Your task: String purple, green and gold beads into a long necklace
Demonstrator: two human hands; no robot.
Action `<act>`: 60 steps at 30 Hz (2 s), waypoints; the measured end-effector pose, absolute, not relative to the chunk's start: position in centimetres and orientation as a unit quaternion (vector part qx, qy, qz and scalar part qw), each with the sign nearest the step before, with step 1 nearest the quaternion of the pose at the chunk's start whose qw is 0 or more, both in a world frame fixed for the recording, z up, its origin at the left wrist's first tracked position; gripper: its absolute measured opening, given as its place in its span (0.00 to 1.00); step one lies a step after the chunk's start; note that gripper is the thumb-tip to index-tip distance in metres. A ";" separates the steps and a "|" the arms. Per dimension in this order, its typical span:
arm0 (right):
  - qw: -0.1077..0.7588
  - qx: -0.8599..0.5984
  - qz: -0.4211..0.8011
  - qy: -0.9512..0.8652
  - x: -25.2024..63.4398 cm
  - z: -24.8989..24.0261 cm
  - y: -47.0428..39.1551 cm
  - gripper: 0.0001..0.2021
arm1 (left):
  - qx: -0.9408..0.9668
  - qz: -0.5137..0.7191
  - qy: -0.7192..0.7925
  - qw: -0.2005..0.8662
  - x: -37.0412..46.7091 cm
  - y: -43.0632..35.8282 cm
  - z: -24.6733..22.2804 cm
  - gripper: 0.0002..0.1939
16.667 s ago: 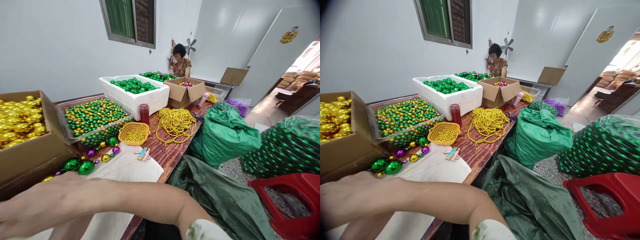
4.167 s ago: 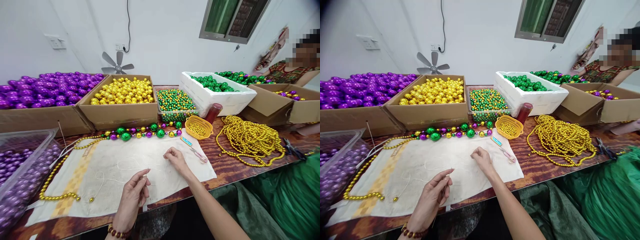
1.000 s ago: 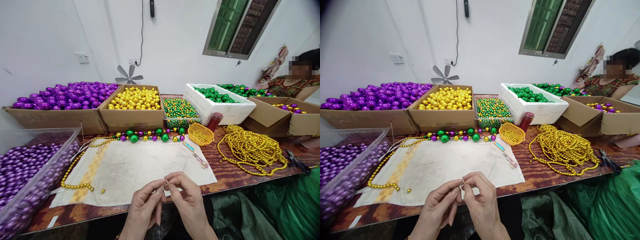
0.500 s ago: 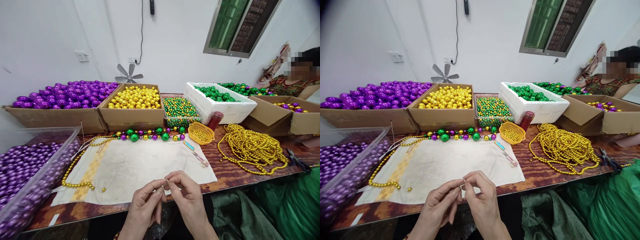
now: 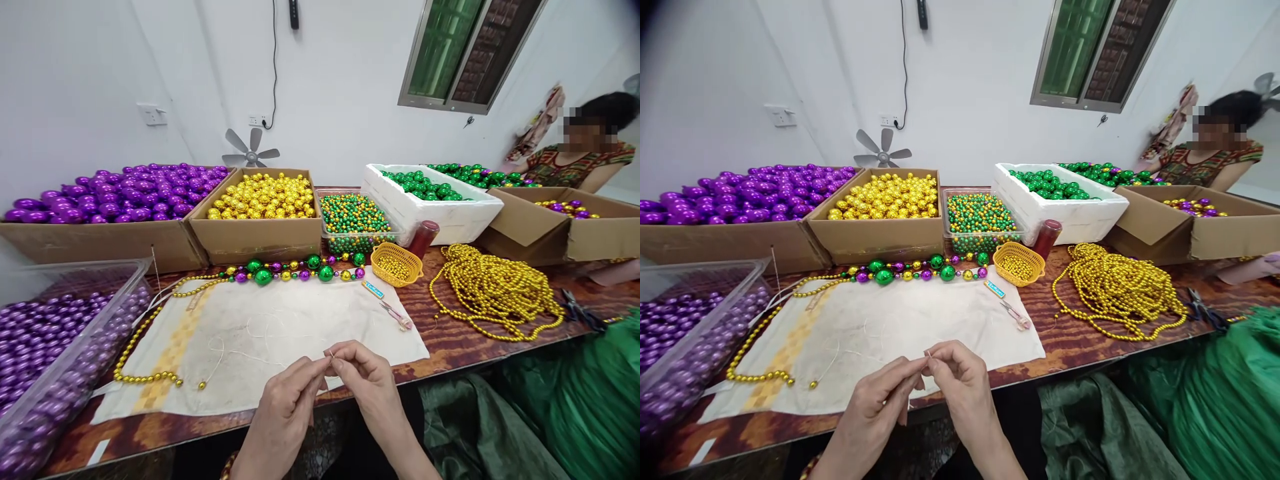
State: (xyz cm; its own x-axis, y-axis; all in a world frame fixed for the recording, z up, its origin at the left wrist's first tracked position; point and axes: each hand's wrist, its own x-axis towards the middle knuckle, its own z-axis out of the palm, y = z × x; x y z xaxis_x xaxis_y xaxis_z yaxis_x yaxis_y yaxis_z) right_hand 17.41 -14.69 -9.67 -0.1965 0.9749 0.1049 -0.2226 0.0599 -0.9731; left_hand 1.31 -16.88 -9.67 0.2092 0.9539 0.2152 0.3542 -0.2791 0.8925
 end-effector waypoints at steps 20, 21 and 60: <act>0.520 -0.728 0.225 -0.387 34.3 -19.1 -11.0 0.16 | 0.529 0.467 0.549 0.447 -1.9 -12.7 -9.5 0.24; 0.501 -0.739 0.225 -0.390 34.9 -19.5 -11.3 0.16 | 0.516 0.479 0.538 0.464 -2.1 -12.2 -8.6 0.24; 0.204 -0.740 0.131 -0.627 36.9 -19.2 -6.8 0.12 | 0.614 0.205 0.427 0.631 5.8 -12.8 -1.3 0.20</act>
